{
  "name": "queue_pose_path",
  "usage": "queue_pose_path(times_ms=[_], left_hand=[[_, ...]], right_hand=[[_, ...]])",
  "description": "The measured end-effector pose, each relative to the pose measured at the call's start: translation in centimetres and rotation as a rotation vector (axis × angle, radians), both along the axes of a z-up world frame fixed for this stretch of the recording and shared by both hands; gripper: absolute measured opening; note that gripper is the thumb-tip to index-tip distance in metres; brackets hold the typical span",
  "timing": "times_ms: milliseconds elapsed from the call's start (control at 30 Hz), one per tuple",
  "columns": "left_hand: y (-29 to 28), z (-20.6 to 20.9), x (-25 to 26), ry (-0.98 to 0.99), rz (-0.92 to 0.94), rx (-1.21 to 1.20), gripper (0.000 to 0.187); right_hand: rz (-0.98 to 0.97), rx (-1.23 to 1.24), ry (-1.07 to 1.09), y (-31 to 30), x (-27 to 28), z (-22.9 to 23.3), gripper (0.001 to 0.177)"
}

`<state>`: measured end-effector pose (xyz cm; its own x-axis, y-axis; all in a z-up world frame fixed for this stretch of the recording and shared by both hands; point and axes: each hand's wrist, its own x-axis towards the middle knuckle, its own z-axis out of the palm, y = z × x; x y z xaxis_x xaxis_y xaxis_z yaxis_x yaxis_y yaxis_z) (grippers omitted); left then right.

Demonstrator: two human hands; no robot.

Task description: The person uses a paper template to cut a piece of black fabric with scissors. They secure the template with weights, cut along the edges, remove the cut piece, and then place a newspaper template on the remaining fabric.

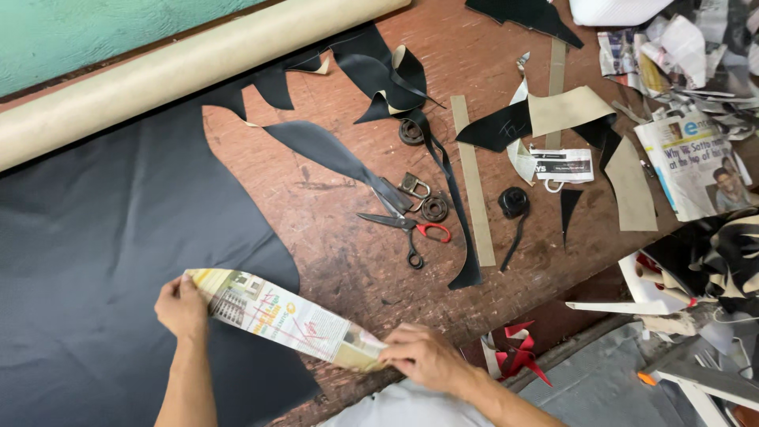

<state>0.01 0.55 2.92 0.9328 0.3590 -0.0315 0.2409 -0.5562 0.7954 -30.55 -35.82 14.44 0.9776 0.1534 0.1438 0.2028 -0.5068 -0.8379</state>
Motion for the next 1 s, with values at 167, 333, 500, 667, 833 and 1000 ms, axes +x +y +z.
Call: queue_pose_path(times_ms=[167,333,500,667,833,1000], left_hand=[[-0.5,1.6,-1.0,0.045,0.048,0.023,0.024],[0.4,2.8,-2.3,0.179,0.034,-0.334,0.021],[0.7,3.5,0.5,0.344,-0.01,-0.328,0.022],[2.8,0.6,5.4,0.29,-0.156,-0.391,0.015],[2.8,-0.7,10.3,0.212,-0.292,-0.254,0.016],[2.1,-0.3,13.6,-0.071,-0.466,0.141,0.019]], right_hand=[[-0.005,-0.057,-0.006,-5.3,1.4,-2.5,0.016],[-0.114,-0.144,-0.095,-5.9,0.5,-2.1,0.024],[-0.231,-0.227,-0.256,-4.4,0.8,-1.0,0.023],[-0.16,-0.247,-0.263,3.2,-0.6,-1.0,0.031],[-0.112,-0.186,-0.135,12.8,-0.1,-2.4,0.042],[-0.125,-0.154,0.021,20.1,1.2,-4.8,0.055]])
